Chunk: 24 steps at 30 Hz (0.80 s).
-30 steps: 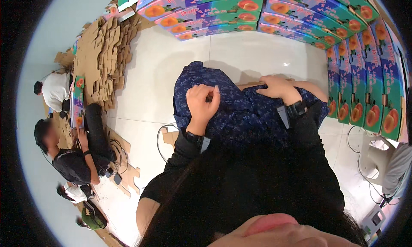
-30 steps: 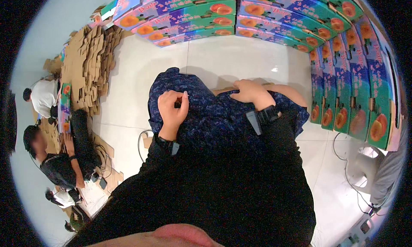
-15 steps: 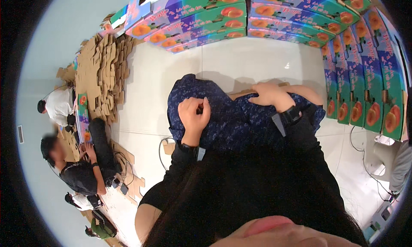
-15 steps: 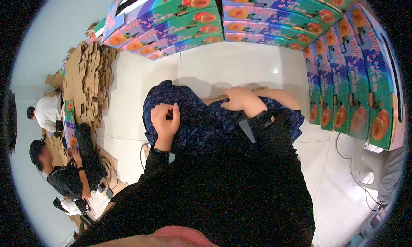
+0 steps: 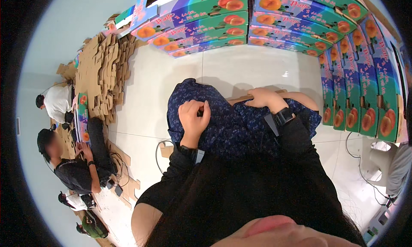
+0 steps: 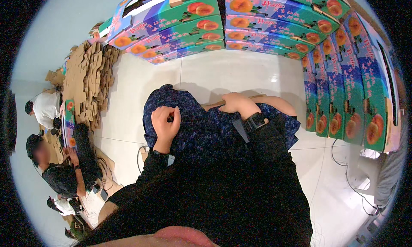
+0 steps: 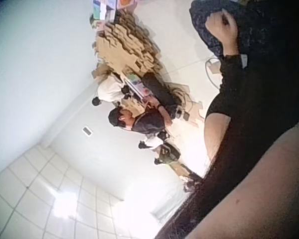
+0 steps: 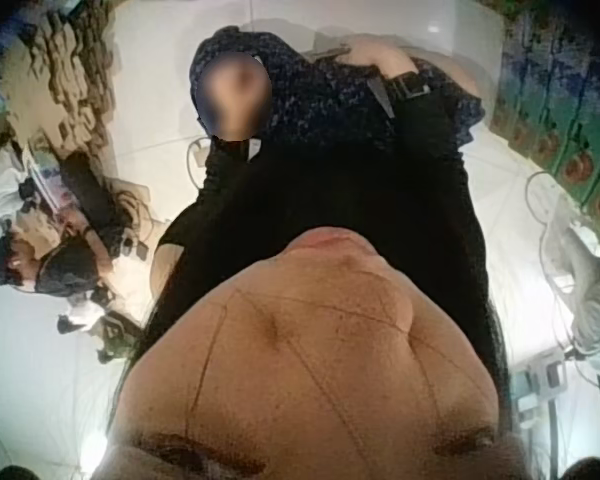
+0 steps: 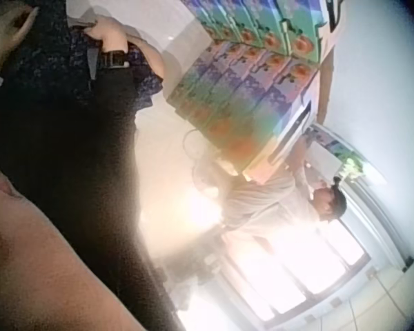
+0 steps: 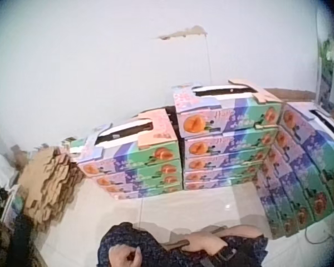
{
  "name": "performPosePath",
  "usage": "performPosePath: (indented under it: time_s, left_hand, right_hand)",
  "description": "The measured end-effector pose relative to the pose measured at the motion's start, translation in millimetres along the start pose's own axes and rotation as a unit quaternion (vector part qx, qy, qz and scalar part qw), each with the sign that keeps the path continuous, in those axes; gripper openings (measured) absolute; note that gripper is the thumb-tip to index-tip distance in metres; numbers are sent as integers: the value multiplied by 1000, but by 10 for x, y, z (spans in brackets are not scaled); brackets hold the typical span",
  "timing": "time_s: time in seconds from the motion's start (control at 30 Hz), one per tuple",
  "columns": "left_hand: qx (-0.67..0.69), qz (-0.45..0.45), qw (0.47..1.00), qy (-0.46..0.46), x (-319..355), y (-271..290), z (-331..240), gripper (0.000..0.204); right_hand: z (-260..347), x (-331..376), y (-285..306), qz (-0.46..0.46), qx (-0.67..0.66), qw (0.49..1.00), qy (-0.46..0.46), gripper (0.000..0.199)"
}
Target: The person is sitting on the floor folding and stacking cardboard fruit boxes.
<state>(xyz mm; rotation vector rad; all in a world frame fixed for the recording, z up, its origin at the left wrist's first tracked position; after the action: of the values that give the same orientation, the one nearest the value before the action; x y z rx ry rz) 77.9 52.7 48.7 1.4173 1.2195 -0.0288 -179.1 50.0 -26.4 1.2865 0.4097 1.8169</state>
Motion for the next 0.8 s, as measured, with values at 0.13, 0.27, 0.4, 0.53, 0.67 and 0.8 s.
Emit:
performPosePath:
  time_s: [0.13, 0.27, 0.4, 0.53, 0.67, 0.8]
  left_hand:
    - [-3, 0, 1000, -5, 19, 2, 14, 18]
    - [3, -9, 1000, -9, 34, 0, 29, 18]
    - [4, -12, 1000, 1, 33, 23, 11, 19]
    - [6, -3, 1000, 10, 49, 44, 12, 19]
    - [14, -2, 1000, 10, 57, 49, 14, 19]
    - [20, -3, 1000, 7, 48, 33, 19, 19]
  right_hand:
    - [9, -14, 2, 10, 6, 1000, -13, 51]
    - [-1, -33, -22, 9, 19, 1000, -20, 52]
    - [-37, -68, -85, -16, 28, 999, -15, 49]
    - [2, -19, -61, -23, 23, 999, 0, 44]
    - [16, -13, -5, -78, -23, 996, 34, 35]
    - [6, 1, 17, -121, -14, 992, 12, 33]
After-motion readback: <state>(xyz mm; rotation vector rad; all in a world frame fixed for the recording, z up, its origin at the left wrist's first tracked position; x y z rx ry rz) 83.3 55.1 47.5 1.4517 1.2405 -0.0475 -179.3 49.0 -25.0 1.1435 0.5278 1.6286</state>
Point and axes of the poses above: each hand's wrist, its own x-axis away from the middle knuckle, its own y-axis out of the back of the hand, z = x × y, the point moved 2 cm from there along -x, towards the middle knuckle, and after that the axes turned 12 degrees about -y, right-handed, at the moved point
